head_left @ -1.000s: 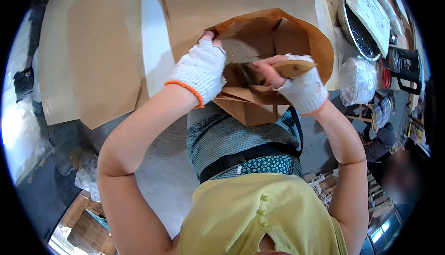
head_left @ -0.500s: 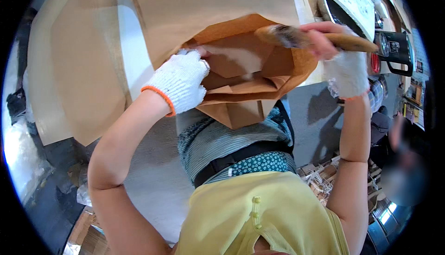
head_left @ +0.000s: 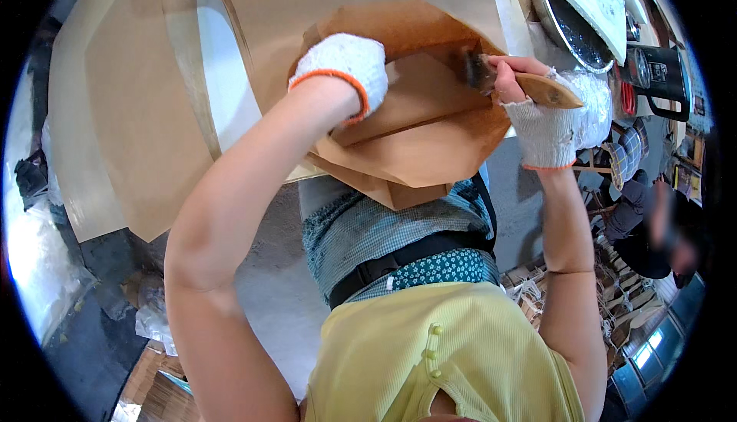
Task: The person repeatedly applies paste to the edges of flat brown paper sheets using a brush, then folds and presses the edges to form small paper pouches. The finished pouches are stacked on the table.
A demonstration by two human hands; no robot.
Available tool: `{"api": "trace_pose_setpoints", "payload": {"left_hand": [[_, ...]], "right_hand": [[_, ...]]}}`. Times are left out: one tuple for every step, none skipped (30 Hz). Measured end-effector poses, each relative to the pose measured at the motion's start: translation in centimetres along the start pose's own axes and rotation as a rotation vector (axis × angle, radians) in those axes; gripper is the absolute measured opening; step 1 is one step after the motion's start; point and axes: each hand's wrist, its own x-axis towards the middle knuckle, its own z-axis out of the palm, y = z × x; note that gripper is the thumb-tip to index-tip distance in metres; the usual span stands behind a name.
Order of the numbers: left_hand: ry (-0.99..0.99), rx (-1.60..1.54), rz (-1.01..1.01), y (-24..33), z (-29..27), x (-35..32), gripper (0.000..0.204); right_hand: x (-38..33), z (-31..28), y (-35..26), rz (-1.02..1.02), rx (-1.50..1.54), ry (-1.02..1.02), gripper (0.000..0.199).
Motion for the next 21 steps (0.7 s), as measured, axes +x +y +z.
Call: {"api": "trace_pose_setpoints", "payload": {"left_hand": [[-0.029,-0.008,-0.043,-0.2,-0.1,0.5,0.032],[-0.008,0.017,-0.049,-0.6,0.1,0.7,0.031],[-0.006,0.009,-0.051,-1.0,0.2,0.9,0.031],[-0.002,0.004,-0.052,-1.2,0.2,1.3,0.031],[0.001,0.000,-0.052,-1.2,0.3,1.6,0.031],[0.000,0.029,-0.042,-1.4,0.5,1.6,0.031],[0.064,0.010,-0.043,-1.6,0.9,1.5,0.031],[0.128,-0.008,-0.042,-1.9,1.4,1.4,0.031],[0.191,-0.030,-0.039,-2.1,1.9,1.3,0.030],[0.177,-0.001,-0.041,-2.1,2.1,1.5,0.030],[0.179,0.012,-0.034,-2.1,2.1,1.4,0.029],[0.187,0.021,-0.023,-2.0,1.9,1.2,0.029],[0.194,0.030,-0.014,-2.0,1.7,1.2,0.029],[0.203,0.058,-0.029,-2.3,2.4,1.4,0.029],[0.220,0.057,-0.034,-2.4,2.3,1.4,0.029],[0.237,0.055,-0.042,-2.5,2.1,1.1,0.028],[0.256,0.053,-0.052,-2.7,1.8,0.9,0.028],[0.225,0.047,-0.063,-2.8,1.3,0.8,0.027],[0.214,0.033,-0.071,-2.7,1.3,1.0,0.026],[0.205,0.019,-0.082,-2.6,1.3,1.1,0.026],[0.208,0.014,-0.094,-2.5,1.0,1.1,0.025]], "right_hand": [[-0.5,1.0,-0.6,0.110,0.081,-0.083,0.015],[-1.0,2.3,-1.3,0.221,0.164,-0.165,0.016],[-1.4,3.4,-2.0,0.336,0.240,-0.239,0.017],[-1.9,5.0,-1.8,0.233,0.237,-0.267,0.017],[-2.5,6.0,-1.4,0.130,0.233,-0.293,0.016],[-2.1,5.8,-1.5,-0.197,-0.103,-0.255,0.011],[-2.0,5.6,-1.3,-0.238,-0.201,-0.237,0.007],[-1.9,5.2,-0.9,-0.278,-0.299,-0.220,0.003],[-2.0,4.8,-0.6,-0.315,-0.402,-0.204,0.002],[-2.0,4.0,-0.5,-0.292,-0.394,-0.176,0.006],[-1.9,2.8,-0.2,-0.285,-0.469,-0.204,0.004],[-1.9,1.6,-0.3,-0.249,-0.553,-0.200,0.005],[-2.0,0.8,-0.3,-0.213,-0.636,-0.197,0.006],[-2.3,0.5,-0.2,-0.178,-0.668,-0.142,0.004],[-2.1,-0.2,-0.4,-0.152,-0.602,-0.142,0.007],[-1.7,-0.9,-1.0,-0.128,-0.534,-0.143,0.011],[-1.4,-1.5,-1.4,-0.107,-0.466,-0.145,0.014],[-1.2,-2.1,-0.6,0.073,-0.086,-0.117,0.026],[0.2,-2.4,0.6,0.100,0.186,-0.089,0.033],[1.6,-2.7,1.9,0.126,0.456,-0.057,0.039],[3.1,-1.7,3.6,0.075,0.683,0.088,0.039]]}}
